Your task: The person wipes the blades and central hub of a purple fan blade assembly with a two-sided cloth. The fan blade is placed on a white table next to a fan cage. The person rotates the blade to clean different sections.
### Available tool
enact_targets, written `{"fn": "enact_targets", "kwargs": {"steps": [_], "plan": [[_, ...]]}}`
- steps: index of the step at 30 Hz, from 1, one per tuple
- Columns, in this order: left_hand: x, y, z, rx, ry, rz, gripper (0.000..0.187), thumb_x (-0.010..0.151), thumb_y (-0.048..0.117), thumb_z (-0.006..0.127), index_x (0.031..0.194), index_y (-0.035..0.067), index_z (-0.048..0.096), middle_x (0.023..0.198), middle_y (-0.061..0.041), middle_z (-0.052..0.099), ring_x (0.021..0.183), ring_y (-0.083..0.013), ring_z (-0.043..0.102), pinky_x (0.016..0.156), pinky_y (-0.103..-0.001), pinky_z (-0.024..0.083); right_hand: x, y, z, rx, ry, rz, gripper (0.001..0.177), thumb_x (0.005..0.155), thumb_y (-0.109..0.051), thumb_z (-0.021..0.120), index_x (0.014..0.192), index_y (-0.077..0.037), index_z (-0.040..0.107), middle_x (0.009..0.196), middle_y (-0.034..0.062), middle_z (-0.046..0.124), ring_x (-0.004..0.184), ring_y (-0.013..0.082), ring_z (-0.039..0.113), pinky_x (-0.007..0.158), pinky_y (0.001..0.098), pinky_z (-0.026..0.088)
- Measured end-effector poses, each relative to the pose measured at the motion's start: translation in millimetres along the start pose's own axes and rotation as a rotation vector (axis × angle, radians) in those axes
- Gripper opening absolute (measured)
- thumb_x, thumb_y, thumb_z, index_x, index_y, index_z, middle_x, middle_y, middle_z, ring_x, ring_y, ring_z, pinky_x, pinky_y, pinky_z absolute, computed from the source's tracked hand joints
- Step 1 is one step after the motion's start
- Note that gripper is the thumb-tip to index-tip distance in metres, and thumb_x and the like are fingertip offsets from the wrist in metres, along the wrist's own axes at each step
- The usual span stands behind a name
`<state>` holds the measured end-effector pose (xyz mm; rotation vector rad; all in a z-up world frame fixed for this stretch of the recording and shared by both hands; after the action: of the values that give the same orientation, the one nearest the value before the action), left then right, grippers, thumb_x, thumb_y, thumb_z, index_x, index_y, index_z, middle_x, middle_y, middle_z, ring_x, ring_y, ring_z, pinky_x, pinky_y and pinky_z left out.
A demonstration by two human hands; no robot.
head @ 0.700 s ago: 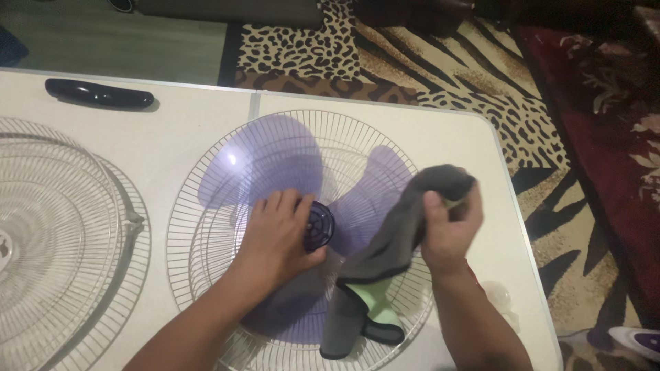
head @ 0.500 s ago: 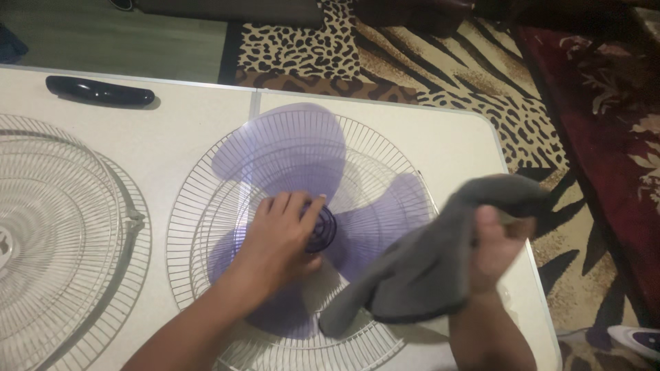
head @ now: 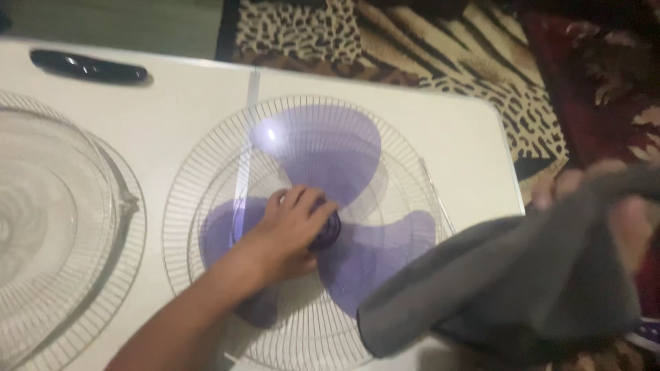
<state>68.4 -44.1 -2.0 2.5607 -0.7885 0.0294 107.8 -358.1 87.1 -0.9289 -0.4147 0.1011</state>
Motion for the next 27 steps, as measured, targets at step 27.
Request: {"fn": "enact_targets", "kwargs": {"steps": [27], "plan": [[-7,-38,21,0.179,-0.192,-0.457,0.118,0.078,0.075,0.067,0.163,0.009,0.018,0.137,-0.023,0.048,0.124,-0.039,0.044,0.109,-0.066,0.026,36,178,45,-1.448,-0.545,0.628,0.031,0.094,-0.027,0.062,0.116,-0.007,0.06,0.086,0.0185,0.071,0.083,0.0341,0.07,0.075,0.0427,0.053]]}}
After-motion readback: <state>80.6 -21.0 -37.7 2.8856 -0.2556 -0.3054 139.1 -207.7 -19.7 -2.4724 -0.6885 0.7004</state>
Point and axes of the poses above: each hand's wrist, its own x-axis towards the middle knuckle, its own z-axis out of the palm, y = z × x, the point moved 9 cm from there along x, towards the middle knuckle
